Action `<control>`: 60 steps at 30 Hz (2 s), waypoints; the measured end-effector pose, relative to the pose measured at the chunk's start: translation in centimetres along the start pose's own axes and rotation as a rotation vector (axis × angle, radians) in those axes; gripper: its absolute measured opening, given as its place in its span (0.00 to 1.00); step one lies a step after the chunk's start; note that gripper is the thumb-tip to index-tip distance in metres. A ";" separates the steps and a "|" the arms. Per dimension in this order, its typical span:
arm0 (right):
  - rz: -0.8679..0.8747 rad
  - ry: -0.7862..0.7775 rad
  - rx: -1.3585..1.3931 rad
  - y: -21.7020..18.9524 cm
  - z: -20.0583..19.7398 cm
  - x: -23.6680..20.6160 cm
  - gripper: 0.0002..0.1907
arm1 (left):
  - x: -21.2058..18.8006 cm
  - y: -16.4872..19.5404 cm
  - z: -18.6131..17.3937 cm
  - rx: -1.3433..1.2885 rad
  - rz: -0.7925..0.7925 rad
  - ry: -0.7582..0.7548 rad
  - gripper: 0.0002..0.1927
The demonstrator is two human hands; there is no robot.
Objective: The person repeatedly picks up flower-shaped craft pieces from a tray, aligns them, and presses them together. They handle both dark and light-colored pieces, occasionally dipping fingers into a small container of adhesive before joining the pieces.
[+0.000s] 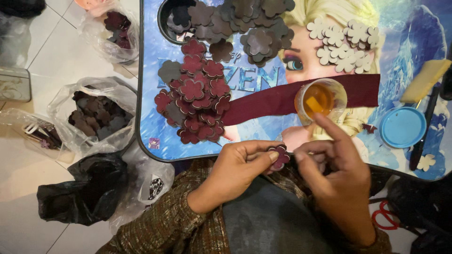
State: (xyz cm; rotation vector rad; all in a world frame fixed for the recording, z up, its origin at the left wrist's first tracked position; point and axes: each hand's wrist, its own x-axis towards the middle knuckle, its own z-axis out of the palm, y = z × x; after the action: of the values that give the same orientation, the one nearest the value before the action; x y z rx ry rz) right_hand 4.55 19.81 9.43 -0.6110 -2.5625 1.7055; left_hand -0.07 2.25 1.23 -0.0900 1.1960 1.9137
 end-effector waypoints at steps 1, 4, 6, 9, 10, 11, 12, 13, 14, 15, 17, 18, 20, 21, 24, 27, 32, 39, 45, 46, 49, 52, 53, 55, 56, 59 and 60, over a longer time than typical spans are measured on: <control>0.000 0.014 0.024 0.2 -0.3 0.0 0.36 | 0.0 0.1 0.0 -0.004 -0.004 0.001 0.18; 0.080 0.003 0.119 0.9 -0.6 -0.1 0.37 | -0.2 0.3 0.1 -0.009 -0.013 0.009 0.18; 0.097 -0.062 0.153 1.2 -0.6 -0.2 0.39 | -0.2 0.4 0.3 -0.001 -0.021 0.007 0.18; 0.158 -0.129 0.201 1.5 -0.6 -0.2 0.42 | -0.3 0.4 0.5 -0.006 -0.001 -0.008 0.18; 0.183 -0.149 0.218 1.5 -0.6 -0.2 0.44 | -0.4 0.4 0.6 -0.008 0.008 -0.015 0.18; 0.184 -0.146 0.228 1.6 -0.5 -0.1 0.43 | -0.4 0.4 0.6 -0.011 0.016 -0.021 0.18; 0.185 -0.143 0.237 1.7 -0.4 -0.1 0.43 | -0.5 0.4 0.7 -0.014 0.023 -0.027 0.18; 0.187 -0.138 0.245 1.9 -0.3 0.0 0.43 | -0.5 0.4 0.7 -0.005 0.021 -0.024 0.18; 0.183 -0.140 0.259 2.0 -0.2 0.1 0.42 | -0.6 0.4 0.7 0.003 0.019 -0.022 0.18; 0.180 -0.142 0.273 2.1 -0.2 0.2 0.42 | -0.6 0.5 0.8 0.011 0.016 -0.019 0.18; 0.172 -0.147 0.292 2.3 -0.2 0.1 0.41 | -0.7 0.6 0.8 0.041 0.020 -0.010 0.18; 0.166 -0.149 0.298 2.3 -0.2 0.1 0.41 | -0.6 0.7 0.9 0.057 0.023 -0.006 0.18; 0.158 -0.153 0.303 2.5 -0.2 0.1 0.40 | -0.6 0.9 0.9 0.079 0.053 0.013 0.19; 0.156 -0.153 0.303 2.5 -0.2 0.1 0.40 | -0.7 1.1 0.9 0.090 0.067 0.023 0.20; 0.169 -0.155 0.274 2.5 -0.2 0.1 0.40 | -0.6 1.5 1.2 0.076 0.077 0.021 0.22; 0.193 -0.146 0.263 2.4 -0.3 0.2 0.40 | -0.7 1.8 1.1 0.137 0.089 0.031 0.24; 0.145 -0.117 0.329 2.3 -0.2 0.2 0.37 | -0.7 1.8 0.9 0.167 0.051 0.067 0.27; 0.169 -0.121 0.302 2.6 0.6 0.2 0.40 | -1.2 2.1 1.2 0.213 0.162 0.022 0.28; 0.124 -0.101 0.292 3.0 1.3 0.5 0.43 | -2.1 4.4 1.1 0.436 0.205 0.066 0.27; 0.117 -0.094 0.285 3.0 1.4 0.5 0.44 | -2.3 4.9 1.0 0.541 0.282 0.078 0.27; -0.037 -0.097 0.310 3.0 1.3 0.7 0.45 | -2.9 6.6 0.3 0.892 0.523 0.138 0.25; -0.092 -0.137 0.362 3.1 1.0 1.1 0.45 | -3.0 8.2 -0.2 1.203 0.725 0.233 0.23; -0.085 -0.136 0.363 3.2 0.9 1.2 0.45 | -3.1 8.7 -0.4 1.249 0.752 0.245 0.23; -0.065 -0.137 0.366 3.6 0.8 1.2 0.44 | -3.1 9.6 -0.4 1.348 0.733 0.266 0.22; -0.070 -0.138 0.356 3.8 0.7 1.3 0.44 | -3.0 10.0 -0.4 1.400 0.688 0.276 0.22; -0.067 -0.130 0.321 4.6 0.6 1.6 0.43 | -3.0 11.1 -0.4 1.533 0.705 0.329 0.26; -0.052 -0.120 0.305 4.8 0.6 1.6 0.43 | -3.1 11.5 -0.3 1.572 0.734 0.350 0.28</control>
State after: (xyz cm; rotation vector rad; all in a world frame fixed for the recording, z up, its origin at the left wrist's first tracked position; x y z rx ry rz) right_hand 4.47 21.44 4.61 -0.4359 -2.2925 2.1137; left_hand -6.09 -1.92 10.59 0.9806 2.8924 0.9182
